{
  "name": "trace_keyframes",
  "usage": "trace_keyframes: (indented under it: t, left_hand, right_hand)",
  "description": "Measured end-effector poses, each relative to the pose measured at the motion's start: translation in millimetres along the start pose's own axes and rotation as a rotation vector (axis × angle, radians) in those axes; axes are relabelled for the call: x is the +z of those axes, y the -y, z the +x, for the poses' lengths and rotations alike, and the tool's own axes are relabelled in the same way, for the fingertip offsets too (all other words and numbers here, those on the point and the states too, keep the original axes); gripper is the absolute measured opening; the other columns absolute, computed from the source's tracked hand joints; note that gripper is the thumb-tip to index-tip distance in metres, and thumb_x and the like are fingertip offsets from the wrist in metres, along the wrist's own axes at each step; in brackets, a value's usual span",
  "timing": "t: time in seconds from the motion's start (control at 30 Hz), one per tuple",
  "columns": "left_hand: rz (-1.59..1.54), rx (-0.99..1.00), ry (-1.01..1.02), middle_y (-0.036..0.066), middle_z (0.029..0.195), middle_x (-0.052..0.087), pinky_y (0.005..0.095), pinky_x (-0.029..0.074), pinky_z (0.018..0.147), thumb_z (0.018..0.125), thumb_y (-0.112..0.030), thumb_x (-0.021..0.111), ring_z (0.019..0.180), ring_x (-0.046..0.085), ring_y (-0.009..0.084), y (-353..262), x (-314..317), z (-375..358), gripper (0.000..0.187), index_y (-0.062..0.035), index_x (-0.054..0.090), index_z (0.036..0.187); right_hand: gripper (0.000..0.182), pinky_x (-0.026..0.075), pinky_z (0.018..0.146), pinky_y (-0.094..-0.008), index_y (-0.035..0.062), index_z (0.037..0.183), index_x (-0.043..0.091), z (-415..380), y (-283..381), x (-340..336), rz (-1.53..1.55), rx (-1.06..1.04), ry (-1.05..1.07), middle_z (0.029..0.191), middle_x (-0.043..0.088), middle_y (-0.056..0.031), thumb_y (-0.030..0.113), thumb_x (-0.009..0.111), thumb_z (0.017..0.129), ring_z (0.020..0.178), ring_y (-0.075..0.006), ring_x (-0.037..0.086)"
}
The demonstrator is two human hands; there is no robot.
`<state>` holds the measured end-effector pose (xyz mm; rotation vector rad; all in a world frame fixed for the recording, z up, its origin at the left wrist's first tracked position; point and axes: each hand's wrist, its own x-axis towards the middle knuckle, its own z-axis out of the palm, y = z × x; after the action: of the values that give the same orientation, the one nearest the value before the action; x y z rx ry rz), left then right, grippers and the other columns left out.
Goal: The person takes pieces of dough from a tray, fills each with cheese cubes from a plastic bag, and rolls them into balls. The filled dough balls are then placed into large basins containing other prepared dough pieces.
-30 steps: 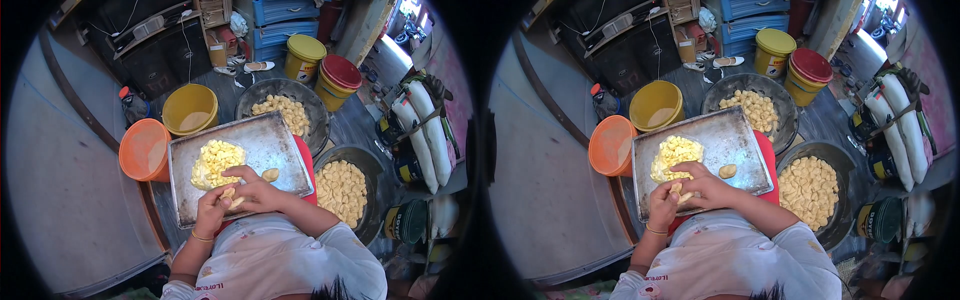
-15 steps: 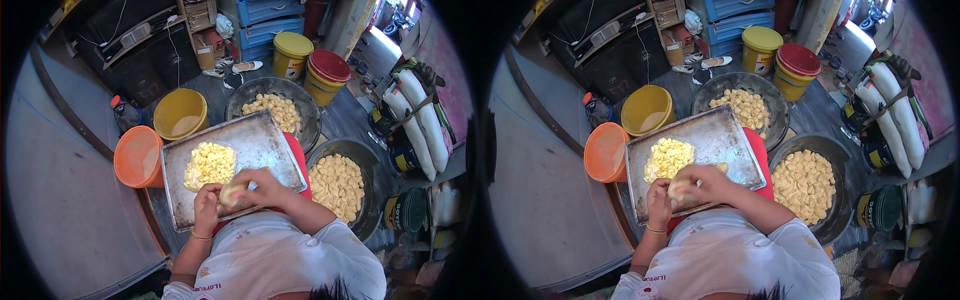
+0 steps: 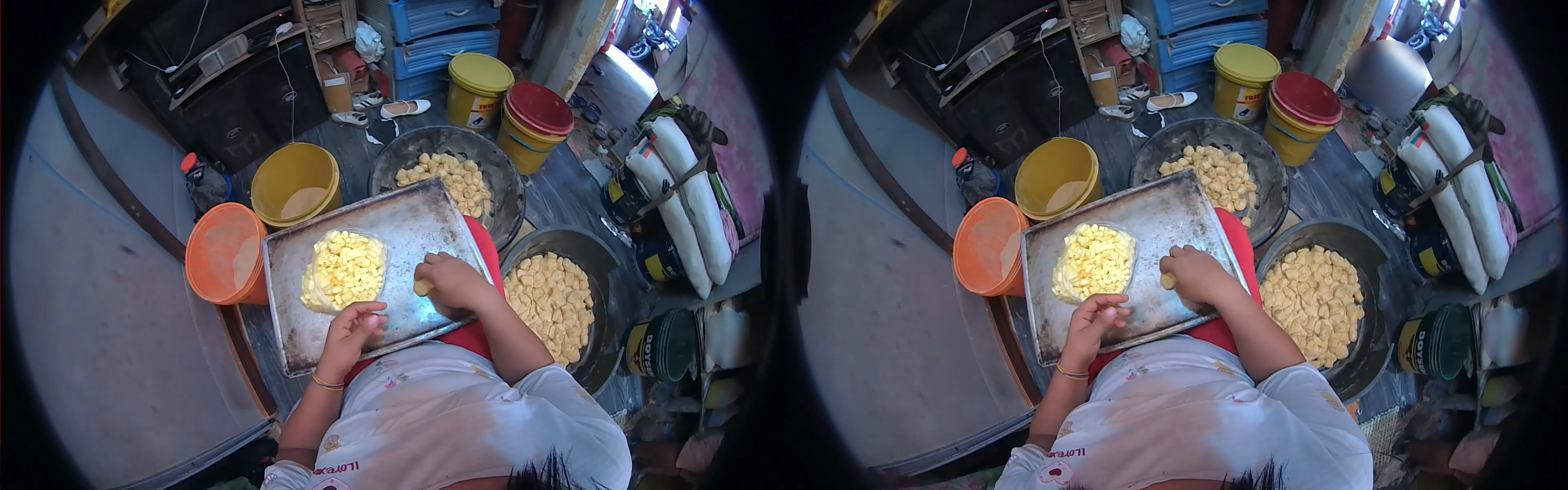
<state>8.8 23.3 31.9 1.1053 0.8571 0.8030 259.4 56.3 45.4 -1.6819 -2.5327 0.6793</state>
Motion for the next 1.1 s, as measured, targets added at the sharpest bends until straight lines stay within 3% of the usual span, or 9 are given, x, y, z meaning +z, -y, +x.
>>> trace_keyframes:
  t: [0.2, 0.27, 0.33, 0.47, 0.6, 0.8, 0.87, 0.9, 1.1]
  left_hand:
    - [-0.126, 0.035, -0.045, 0.010, 0.105, 0.060, 0.0303, 0.052, 0.076, 0.088, -0.014, 0.059, 0.086, 0.061, 0.0163, -4.0, 20.9, -2.0, 0.036, 0.0003, 0.048, 0.119]
    - [-0.157, -0.080, -0.018, 0.012, 0.101, 0.060, 0.0311, 0.053, 0.073, 0.086, -0.009, 0.059, 0.083, 0.062, 0.0176, 7.2, 7.4, 0.6, 0.034, -0.0013, 0.046, 0.117]
    - [-0.179, -0.068, -0.043, 0.012, 0.101, 0.059, 0.0314, 0.053, 0.073, 0.085, -0.004, 0.057, 0.083, 0.062, 0.0176, 7.6, 0.6, -0.5, 0.031, -0.0010, 0.045, 0.114]
    - [-0.375, 0.043, -0.147, 0.016, 0.098, 0.059, 0.0335, 0.054, 0.071, 0.081, 0.005, 0.050, 0.082, 0.063, 0.0232, 9.0, -1.5, -4.0, 0.028, -0.0027, 0.045, 0.107]
    - [-0.498, 0.118, -0.215, 0.017, 0.097, 0.060, 0.0347, 0.054, 0.073, 0.082, 0.006, 0.047, 0.084, 0.063, 0.0251, -1.5, 1.9, -5.1, 0.032, -0.0018, 0.044, 0.112]
    - [-0.623, 0.079, -0.162, 0.017, 0.107, 0.059, 0.0373, 0.052, 0.082, 0.086, 0.002, 0.046, 0.093, 0.062, 0.0268, 3.8, -3.5, -4.9, 0.035, 0.0015, 0.045, 0.122]
    - [-0.636, 0.107, -0.151, 0.018, 0.108, 0.059, 0.0374, 0.053, 0.082, 0.087, 0.001, 0.048, 0.094, 0.062, 0.0274, 3.7, -2.5, -2.5, 0.032, 0.0025, 0.047, 0.120]
    - [-0.637, 0.106, -0.150, 0.018, 0.108, 0.059, 0.0374, 0.053, 0.082, 0.087, 0.001, 0.048, 0.094, 0.062, 0.0274, 4.9, -2.7, -2.4, 0.032, 0.0025, 0.047, 0.120]
    - [-0.692, 0.182, -0.116, 0.016, 0.106, 0.059, 0.0366, 0.054, 0.081, 0.088, -0.003, 0.049, 0.093, 0.062, 0.0262, 5.3, -5.4, -0.2, 0.027, 0.0016, 0.048, 0.115]
  right_hand:
    - [0.035, 0.048, 0.072, -0.0364, 0.0068, 0.107, 0.058, 2.6, 42.0, -26.8, 0.878, -0.156, 0.062, 0.088, 0.062, -0.0129, 0.023, 0.068, 0.078, 0.082, -0.0280, 0.061]
    - [0.032, 0.048, 0.071, -0.0353, 0.0063, 0.107, 0.059, 15.9, 46.8, -21.1, 0.813, -0.139, -0.006, 0.087, 0.063, -0.0133, 0.028, 0.064, 0.083, 0.080, -0.0282, 0.061]
    - [0.026, 0.046, 0.065, -0.0324, 0.0055, 0.102, 0.061, 41.7, 40.2, 1.4, 0.640, -0.244, -0.354, 0.087, 0.060, -0.0102, 0.025, 0.063, 0.085, 0.071, -0.0214, 0.059]
    - [0.020, 0.046, 0.075, -0.0372, 0.0073, 0.099, 0.063, 85.1, 35.4, 33.7, 0.372, -0.259, -0.581, 0.089, 0.057, -0.0113, 0.016, 0.063, 0.080, 0.084, -0.0297, 0.057]
    - [0.020, 0.044, 0.079, -0.0384, 0.0079, 0.097, 0.063, 97.4, 39.5, 46.0, 0.312, -0.211, -0.584, 0.088, 0.056, -0.0126, 0.011, 0.063, 0.077, 0.091, -0.0326, 0.055]
    - [0.016, 0.045, 0.073, -0.0267, 0.0037, 0.095, 0.064, 70.8, 42.8, 20.8, 0.945, -0.085, -0.416, 0.088, 0.060, -0.0058, 0.010, 0.065, 0.081, 0.079, -0.0138, 0.057]
    - [0.018, 0.043, 0.064, -0.0215, 0.0050, 0.100, 0.064, 59.0, 47.3, 16.1, 1.157, -0.304, -0.351, 0.079, 0.061, -0.0008, 0.010, 0.065, 0.083, 0.068, -0.0059, 0.050]
    - [0.016, 0.044, 0.072, -0.0214, 0.0028, 0.098, 0.064, 48.9, 50.0, 8.6, 1.193, -0.291, -0.234, 0.089, 0.060, -0.0011, 0.009, 0.067, 0.082, 0.080, -0.0067, 0.054]
    - [0.025, 0.044, 0.069, -0.0217, 0.0044, 0.101, 0.063, 26.8, 70.2, -1.5, 1.243, -0.382, -0.242, 0.085, 0.062, 0.0004, 0.009, 0.072, 0.078, 0.076, -0.0058, 0.054]
